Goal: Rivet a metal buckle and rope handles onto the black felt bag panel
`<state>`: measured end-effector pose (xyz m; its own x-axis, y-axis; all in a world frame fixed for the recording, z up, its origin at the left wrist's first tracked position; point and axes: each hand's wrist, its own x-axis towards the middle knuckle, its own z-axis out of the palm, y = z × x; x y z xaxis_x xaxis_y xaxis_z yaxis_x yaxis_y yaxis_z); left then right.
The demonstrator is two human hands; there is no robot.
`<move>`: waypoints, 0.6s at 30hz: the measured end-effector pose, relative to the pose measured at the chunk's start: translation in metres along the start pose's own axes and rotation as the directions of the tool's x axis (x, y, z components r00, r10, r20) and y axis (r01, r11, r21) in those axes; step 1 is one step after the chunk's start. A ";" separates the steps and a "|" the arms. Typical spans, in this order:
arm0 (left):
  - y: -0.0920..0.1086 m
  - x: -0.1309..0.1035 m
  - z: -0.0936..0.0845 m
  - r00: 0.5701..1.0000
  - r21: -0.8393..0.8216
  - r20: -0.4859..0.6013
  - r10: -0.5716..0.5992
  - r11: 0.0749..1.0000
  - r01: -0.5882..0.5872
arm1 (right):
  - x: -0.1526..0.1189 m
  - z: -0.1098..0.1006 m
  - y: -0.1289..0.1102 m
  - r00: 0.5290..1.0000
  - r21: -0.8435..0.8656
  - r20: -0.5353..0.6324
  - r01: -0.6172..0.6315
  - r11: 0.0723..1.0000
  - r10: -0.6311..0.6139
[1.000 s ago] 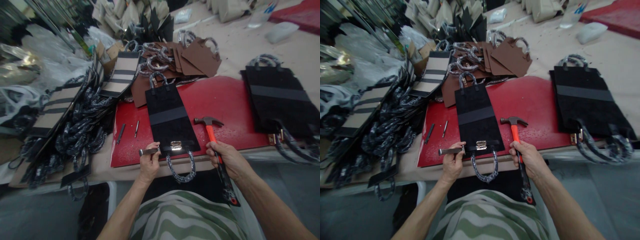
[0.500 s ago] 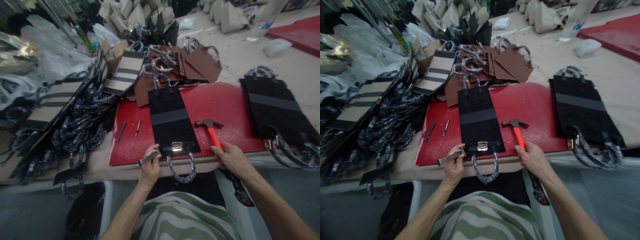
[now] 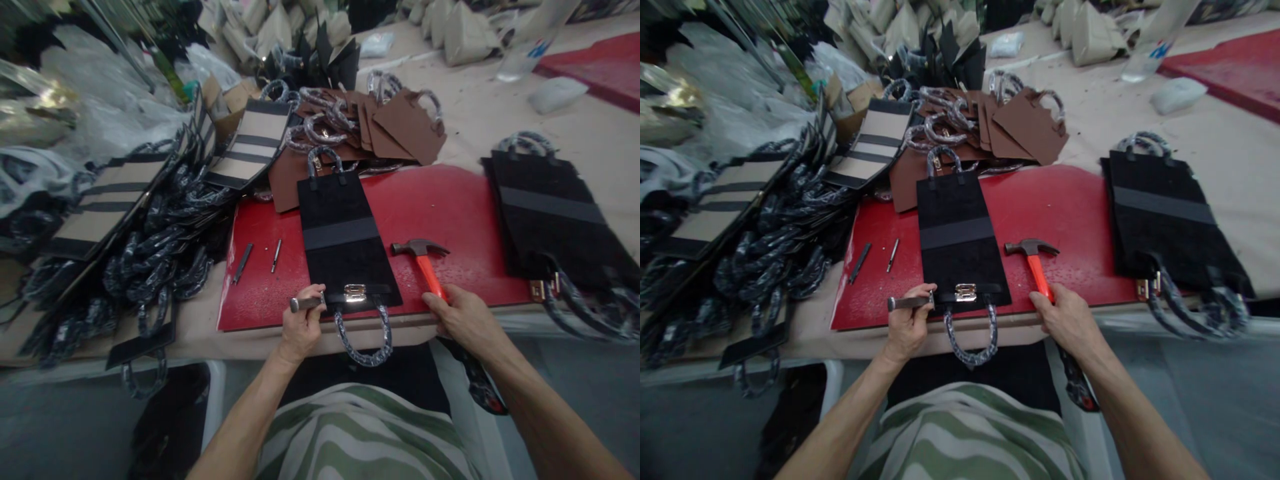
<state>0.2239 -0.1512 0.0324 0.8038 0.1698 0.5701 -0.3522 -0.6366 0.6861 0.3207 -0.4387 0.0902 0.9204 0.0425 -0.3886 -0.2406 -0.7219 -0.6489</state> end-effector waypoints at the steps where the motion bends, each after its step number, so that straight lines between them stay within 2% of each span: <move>1: 0.000 0.001 0.000 1.000 0.013 0.008 -0.003 1.000 0.003 | 0.000 0.000 0.001 1.000 0.000 -0.001 -0.002 1.000 0.002; 9: 0.005 0.000 0.004 0.999 0.060 -0.026 0.019 0.998 -0.017 | 0.001 0.001 0.006 1.000 0.055 0.016 0.010 0.998 -0.010; 18: 0.001 0.002 0.000 1.000 0.041 0.004 0.014 0.999 -0.014 | 0.002 0.001 0.010 0.999 0.034 0.009 0.045 0.998 -0.045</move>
<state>0.2252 -0.1519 0.0342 0.8007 0.1575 0.5780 -0.3440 -0.6690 0.6589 0.3193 -0.4447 0.0823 0.9276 0.0810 -0.3648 -0.2097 -0.6952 -0.6875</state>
